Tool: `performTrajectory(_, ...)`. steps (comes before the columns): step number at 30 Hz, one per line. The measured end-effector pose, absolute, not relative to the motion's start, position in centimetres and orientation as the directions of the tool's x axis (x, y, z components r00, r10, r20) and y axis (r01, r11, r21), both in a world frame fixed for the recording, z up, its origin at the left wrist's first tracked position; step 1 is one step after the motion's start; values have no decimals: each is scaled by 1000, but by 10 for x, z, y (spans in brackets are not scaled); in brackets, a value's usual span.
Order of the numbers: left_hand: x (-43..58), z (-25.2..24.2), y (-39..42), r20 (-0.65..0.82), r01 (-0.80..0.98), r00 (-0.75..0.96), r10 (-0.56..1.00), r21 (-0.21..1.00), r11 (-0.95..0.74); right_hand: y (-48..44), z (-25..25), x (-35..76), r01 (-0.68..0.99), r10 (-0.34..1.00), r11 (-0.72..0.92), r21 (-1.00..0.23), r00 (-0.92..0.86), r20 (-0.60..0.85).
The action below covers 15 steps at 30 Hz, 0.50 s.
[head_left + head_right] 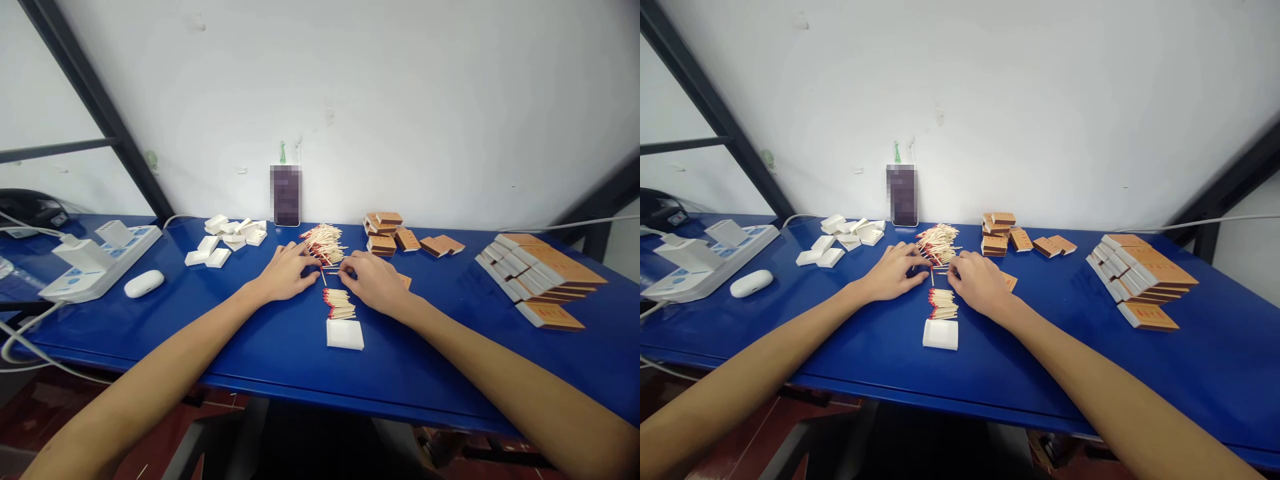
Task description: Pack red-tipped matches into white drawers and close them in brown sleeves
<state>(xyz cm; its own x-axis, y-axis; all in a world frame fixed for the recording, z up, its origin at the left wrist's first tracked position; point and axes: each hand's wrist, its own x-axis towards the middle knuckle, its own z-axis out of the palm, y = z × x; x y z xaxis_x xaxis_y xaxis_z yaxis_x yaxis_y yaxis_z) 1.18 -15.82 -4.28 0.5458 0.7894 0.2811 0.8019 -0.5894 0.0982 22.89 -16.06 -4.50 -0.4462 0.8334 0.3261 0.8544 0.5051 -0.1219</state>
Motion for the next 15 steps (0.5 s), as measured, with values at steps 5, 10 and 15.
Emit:
performTrajectory(5,16,-44,-157,289,800,536,793,128,-587,-156,-47,228,854,863,470,-224,-390,322)
performTrajectory(10,20,-44,-157,290,797,525,800,160,-582,-155,-48,227,841,844,505,-194,-435,315)
performTrajectory(15,23,-44,-156,306,795,519,798,172,-582,-155,-48,226,816,822,535,-219,-442,359)
